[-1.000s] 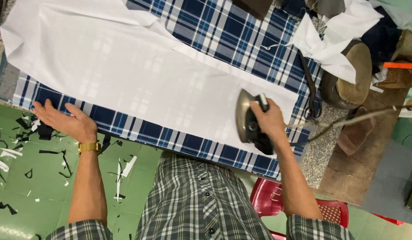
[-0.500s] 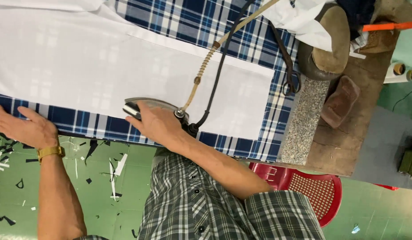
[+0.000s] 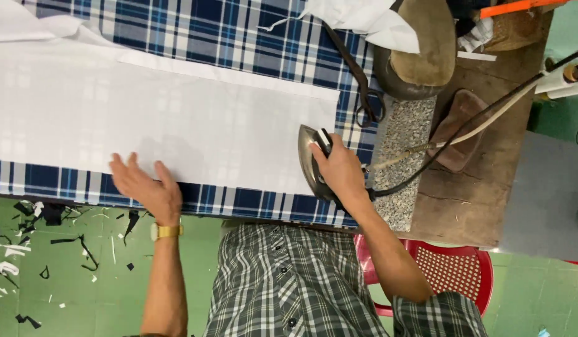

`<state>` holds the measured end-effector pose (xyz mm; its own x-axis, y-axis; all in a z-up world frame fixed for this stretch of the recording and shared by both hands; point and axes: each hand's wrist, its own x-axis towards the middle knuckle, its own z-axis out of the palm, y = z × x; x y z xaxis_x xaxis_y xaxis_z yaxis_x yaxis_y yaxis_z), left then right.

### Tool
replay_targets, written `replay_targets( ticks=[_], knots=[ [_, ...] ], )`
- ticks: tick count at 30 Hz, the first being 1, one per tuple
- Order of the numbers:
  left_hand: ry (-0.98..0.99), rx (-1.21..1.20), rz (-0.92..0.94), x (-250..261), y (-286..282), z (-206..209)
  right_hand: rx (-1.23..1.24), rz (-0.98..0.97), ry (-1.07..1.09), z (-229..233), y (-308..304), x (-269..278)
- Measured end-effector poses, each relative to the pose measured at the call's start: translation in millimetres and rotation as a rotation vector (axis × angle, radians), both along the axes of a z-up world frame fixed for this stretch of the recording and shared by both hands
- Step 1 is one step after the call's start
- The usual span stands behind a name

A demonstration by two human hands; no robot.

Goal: The person folds a white fabric on a plaid-covered table, irons it with a steam iron, and then cuts it into strips using scissors. The process is repeated multiple times, with the person discarding the cut pieces into a nearby bin.

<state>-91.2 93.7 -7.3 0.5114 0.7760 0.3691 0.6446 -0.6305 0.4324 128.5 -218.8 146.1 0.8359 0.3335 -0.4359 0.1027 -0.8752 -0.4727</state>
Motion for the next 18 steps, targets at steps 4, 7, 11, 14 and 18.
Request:
replay_targets(
  ticks=[4, 7, 11, 14, 18],
  knots=[
    [-0.067, 0.021, -0.153, 24, -85, 5, -0.031, -0.013, 0.032, 3, -72, 14],
    [0.087, 0.173, -0.199, 17, -106, -9, -0.095, -0.013, 0.07, -6, -127, 29],
    [0.068, 0.212, -0.187, 14, -104, -27, -0.15, -0.027, 0.067, 12, -201, 75],
    [0.079, 0.265, -0.194, 15, -103, -29, -0.198, -0.162, -0.001, -9, -269, 123],
    [0.12, 0.293, -0.193, 14, -104, -33, -0.139, -0.295, -0.142, -36, -331, 186]
  ],
)
